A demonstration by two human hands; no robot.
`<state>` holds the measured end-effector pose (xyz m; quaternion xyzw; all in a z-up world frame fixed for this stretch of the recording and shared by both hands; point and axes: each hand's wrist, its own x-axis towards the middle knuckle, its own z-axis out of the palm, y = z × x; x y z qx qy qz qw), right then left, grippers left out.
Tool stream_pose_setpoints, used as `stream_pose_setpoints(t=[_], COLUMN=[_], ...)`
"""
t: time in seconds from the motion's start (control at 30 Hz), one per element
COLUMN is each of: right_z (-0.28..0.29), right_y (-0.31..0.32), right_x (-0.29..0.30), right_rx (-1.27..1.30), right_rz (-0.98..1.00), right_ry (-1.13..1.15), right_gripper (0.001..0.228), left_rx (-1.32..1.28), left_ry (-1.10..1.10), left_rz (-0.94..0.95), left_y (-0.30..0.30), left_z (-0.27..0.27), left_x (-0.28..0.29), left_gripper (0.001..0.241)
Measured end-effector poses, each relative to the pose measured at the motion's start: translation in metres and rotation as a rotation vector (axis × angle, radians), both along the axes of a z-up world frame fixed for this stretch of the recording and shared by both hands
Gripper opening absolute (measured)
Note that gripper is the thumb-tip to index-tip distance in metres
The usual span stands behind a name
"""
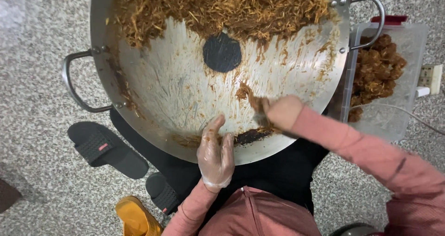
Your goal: Shaping a shredded food mixture into small balls using a spoon and hands, then placing them in a container.
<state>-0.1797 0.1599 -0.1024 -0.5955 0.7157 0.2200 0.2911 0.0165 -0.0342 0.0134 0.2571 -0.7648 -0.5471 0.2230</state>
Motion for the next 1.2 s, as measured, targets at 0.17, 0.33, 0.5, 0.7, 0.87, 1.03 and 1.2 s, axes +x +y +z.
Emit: stream_pose_setpoints(t=[0.17,0.33,0.5,0.7,0.87,1.03,1.2], right_z=[0.096,0.025,0.011,0.049,0.062,0.052,0.065], right_y=[-0.047,-0.027,-0.026,-0.049,-0.046,-0.024,-0.013], right_x=[0.004,-0.015,-0.011,0.006,0.013,-0.006,-0.001], right_rx=[0.053,-0.282,-0.392,-0.002,-0.028,0.034,0.169], right_rz=[-0.233,-0.024,0.078,-0.162,-0.273,-0.46,-0.951], right_ry=[-0.251,0.067,0.128,-0.211,-0.378,-0.53,-0.916], right_gripper=[0.038,0.041,0.04,0.042,0.033,0.027,0.023], left_rx=[-0.028,-0.033,-0.028,-0.022,-0.088,-0.154,-0.198], left_ry=[0.032,0.068,0.121,0.106,0.151,0.163,-0.134], left_rz=[-0.002,0.01,0.01,0.022,0.001,-0.034,-0.182], left_y=[-0.002,-0.001,0.001,0.0,-0.001,0.0,0.012], left_z=[0.0,-0.004,-0.008,-0.001,-0.005,-0.01,-0.025], left_x=[-0.001,0.0,0.002,-0.002,-0.003,-0.001,0.005], left_gripper=[0.036,0.037,0.037,0.036,0.04,0.043,0.048])
